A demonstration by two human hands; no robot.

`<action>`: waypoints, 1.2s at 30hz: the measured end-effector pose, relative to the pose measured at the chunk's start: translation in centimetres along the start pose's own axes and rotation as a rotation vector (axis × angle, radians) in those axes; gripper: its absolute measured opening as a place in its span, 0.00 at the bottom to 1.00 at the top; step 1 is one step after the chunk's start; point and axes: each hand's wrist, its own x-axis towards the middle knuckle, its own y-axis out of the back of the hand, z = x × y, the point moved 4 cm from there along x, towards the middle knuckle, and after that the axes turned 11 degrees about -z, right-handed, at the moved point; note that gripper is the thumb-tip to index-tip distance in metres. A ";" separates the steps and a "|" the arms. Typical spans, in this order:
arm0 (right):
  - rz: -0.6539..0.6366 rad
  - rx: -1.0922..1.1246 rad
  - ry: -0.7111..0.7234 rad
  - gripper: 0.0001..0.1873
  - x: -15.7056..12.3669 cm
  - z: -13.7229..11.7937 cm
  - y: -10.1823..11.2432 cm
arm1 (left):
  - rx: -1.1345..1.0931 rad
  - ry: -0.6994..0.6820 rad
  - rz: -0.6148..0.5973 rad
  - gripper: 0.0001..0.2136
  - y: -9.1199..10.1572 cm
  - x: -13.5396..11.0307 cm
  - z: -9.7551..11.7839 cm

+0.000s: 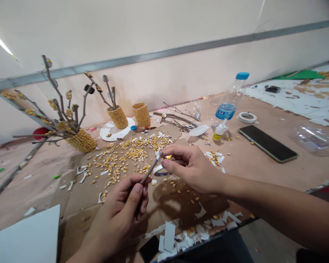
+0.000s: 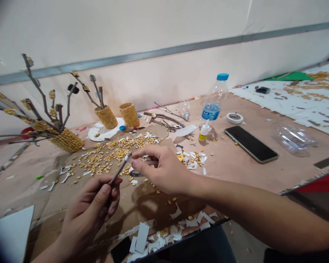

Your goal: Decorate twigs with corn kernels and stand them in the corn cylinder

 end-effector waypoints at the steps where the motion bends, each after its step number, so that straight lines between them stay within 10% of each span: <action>1: -0.004 0.003 -0.008 0.09 0.0 0.1 0.0 | -0.041 0.004 -0.002 0.14 0.0 0.1 0.1; 36: 0.033 -0.063 0.203 0.06 -0.6 -0.7 -0.9 | -0.235 0.102 -0.091 0.17 -1.9 0.7 1.5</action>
